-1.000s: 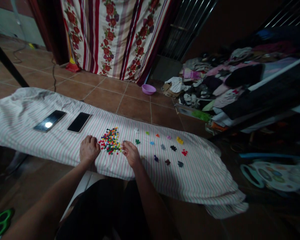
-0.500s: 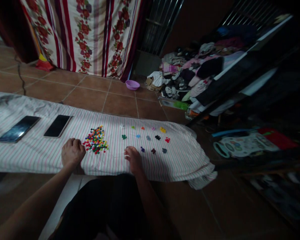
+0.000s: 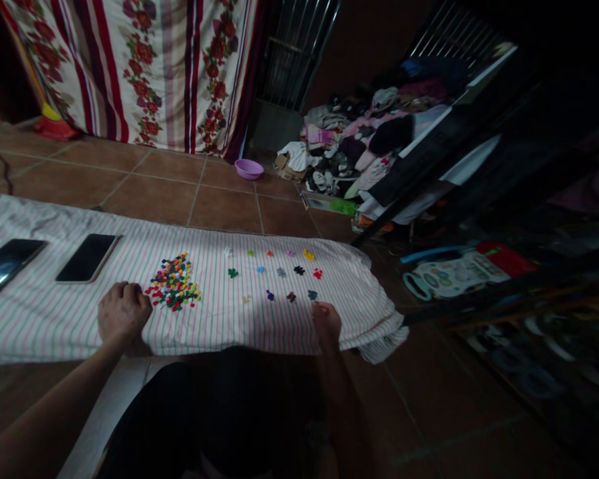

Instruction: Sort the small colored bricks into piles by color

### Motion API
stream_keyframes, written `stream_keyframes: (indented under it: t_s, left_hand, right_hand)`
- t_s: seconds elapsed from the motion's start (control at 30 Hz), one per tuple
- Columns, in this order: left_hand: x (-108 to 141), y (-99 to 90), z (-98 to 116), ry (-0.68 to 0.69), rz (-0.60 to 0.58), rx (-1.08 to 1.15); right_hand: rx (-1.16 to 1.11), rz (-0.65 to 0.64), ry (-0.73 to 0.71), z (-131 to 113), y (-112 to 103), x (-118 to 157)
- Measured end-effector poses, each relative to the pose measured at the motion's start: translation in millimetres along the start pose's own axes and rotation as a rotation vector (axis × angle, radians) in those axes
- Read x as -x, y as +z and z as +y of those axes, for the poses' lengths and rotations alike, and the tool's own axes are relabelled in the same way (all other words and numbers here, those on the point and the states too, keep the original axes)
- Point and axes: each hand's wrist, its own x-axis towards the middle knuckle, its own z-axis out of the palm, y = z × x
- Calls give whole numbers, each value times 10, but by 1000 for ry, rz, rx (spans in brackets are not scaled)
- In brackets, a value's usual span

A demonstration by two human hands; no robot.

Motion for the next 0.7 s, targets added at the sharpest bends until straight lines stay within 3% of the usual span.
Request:
stream_keyframes:
  t_s: [0.17, 0.37, 0.7]
  left_hand:
    - [-7, -50, 33, -30, -75, 1]
    - [-11, -70, 46, -19, -74, -8]
    - [-5, 19, -6, -10, -35, 5]
  right_hand:
    - [233, -58, 45, 15, -112, -230]
    - [276, -106, 5, 18, -61, -314]
    - [-14, -55, -75, 151, -43, -292]
